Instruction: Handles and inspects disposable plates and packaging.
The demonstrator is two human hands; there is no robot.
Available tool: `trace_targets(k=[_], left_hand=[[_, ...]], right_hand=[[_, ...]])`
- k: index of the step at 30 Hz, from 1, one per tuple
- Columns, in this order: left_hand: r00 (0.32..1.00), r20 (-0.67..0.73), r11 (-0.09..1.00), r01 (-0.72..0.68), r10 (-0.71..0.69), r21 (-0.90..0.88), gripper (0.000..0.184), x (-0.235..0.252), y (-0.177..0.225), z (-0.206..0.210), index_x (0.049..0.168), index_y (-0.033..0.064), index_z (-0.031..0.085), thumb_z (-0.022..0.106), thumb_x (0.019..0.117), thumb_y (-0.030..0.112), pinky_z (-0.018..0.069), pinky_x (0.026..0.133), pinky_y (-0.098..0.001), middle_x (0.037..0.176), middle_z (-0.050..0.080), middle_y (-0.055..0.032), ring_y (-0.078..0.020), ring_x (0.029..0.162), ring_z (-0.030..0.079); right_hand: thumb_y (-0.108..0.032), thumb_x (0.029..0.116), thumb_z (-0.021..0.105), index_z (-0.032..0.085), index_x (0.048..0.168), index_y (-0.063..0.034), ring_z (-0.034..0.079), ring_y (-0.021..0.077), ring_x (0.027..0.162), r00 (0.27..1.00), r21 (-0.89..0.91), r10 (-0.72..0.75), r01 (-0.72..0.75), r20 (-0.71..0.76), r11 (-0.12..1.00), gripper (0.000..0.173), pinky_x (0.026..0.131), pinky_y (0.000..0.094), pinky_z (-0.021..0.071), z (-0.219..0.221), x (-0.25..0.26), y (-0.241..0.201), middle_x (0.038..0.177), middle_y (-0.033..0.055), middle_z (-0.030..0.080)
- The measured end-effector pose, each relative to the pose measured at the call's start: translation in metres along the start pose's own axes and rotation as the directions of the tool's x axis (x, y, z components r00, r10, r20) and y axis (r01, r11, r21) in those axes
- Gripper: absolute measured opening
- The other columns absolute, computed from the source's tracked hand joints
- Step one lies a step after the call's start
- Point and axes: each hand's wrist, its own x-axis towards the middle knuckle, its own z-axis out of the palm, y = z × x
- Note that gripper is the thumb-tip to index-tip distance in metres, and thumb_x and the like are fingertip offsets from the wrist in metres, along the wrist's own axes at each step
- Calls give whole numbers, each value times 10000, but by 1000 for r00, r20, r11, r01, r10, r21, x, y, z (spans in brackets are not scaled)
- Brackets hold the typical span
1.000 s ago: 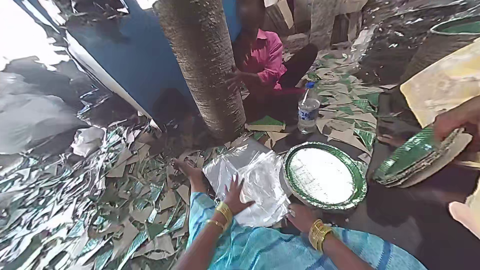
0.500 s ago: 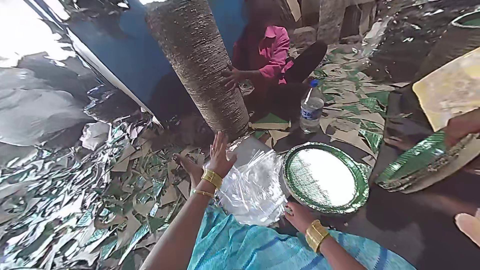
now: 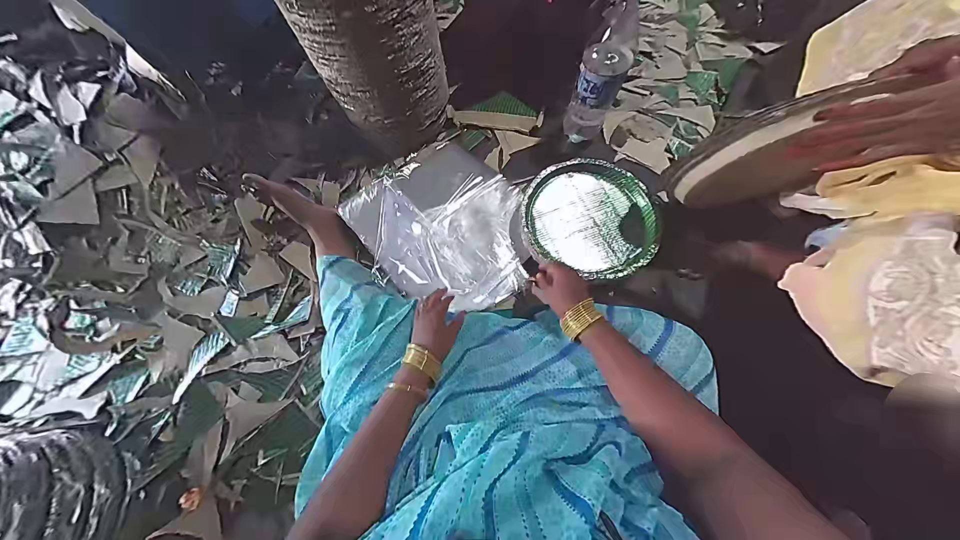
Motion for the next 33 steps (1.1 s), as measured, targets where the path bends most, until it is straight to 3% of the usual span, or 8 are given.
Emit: trace_targets(k=[4,8,11,13,18,23,27,33], left_hand=[[996,-90,1000,-18,19,12,540,22,4,-17,1418,-23,560,611,1018,336,258,1218,-568,1513,505,-230,-397,1452,420],[1000,18,998,-12,11,64,561,28,4,-8,1463,5,527,616,1015,331,183,1240,-584,1566,448,-213,-387,1490,364],[992,118,996,22,-33,92,534,20,-9,11,1473,18,522,561,1038,325,127,1248,-603,1582,427,-208,-380,1510,332],[990,134,994,38,-51,98,546,17,-20,19,1482,34,519,538,1045,361,122,1251,-600,1575,438,-210,-375,1509,338],[986,153,992,56,-73,110,542,19,-21,14,1510,55,491,535,1054,345,103,1254,-597,1600,403,-203,-370,1518,319],[983,163,981,54,-85,187,520,19,-17,21,1509,57,493,495,1070,337,104,1251,-606,1593,411,-209,-377,1516,323],[993,106,982,30,-50,187,533,17,-18,25,1519,57,480,522,1059,323,86,1247,-620,1619,367,-215,-391,1549,238],[999,-37,995,-10,13,98,665,9,-24,20,1566,45,398,625,995,299,21,1258,-611,1661,272,-228,-408,1574,137]], right_hand=[[-258,1002,666,386,1527,54,417,481,1429,828,325,304,-157,-471,932,673,1173,583,352,-27,4,23,1522,339,431],[-283,994,689,355,1516,89,451,401,1412,589,697,735,-369,-335,614,723,1158,502,372,-51,9,45,1514,311,445],[-254,1109,447,493,1442,70,470,343,1415,658,653,735,-486,-164,581,466,1149,512,388,-45,10,59,1510,255,489],[-202,1101,452,522,1418,64,484,338,1400,662,652,729,-479,-171,588,419,1142,505,392,-40,11,58,1494,247,508],[-156,1072,503,536,1439,8,456,301,1444,780,181,615,-592,-114,785,403,1184,465,350,-53,7,54,1521,203,510],[-190,1044,578,557,1401,32,498,300,1400,698,487,709,-588,-95,645,421,1145,456,401,-41,17,65,1487,209,534],[-241,1053,552,427,1494,-8,567,373,1298,670,833,742,-428,32,351,514,993,529,531,-30,21,70,1494,244,479],[-177,1008,598,470,1427,-28,585,225,906,688,962,725,-207,15,176,463,751,366,512,-25,29,65,1202,181,577]])
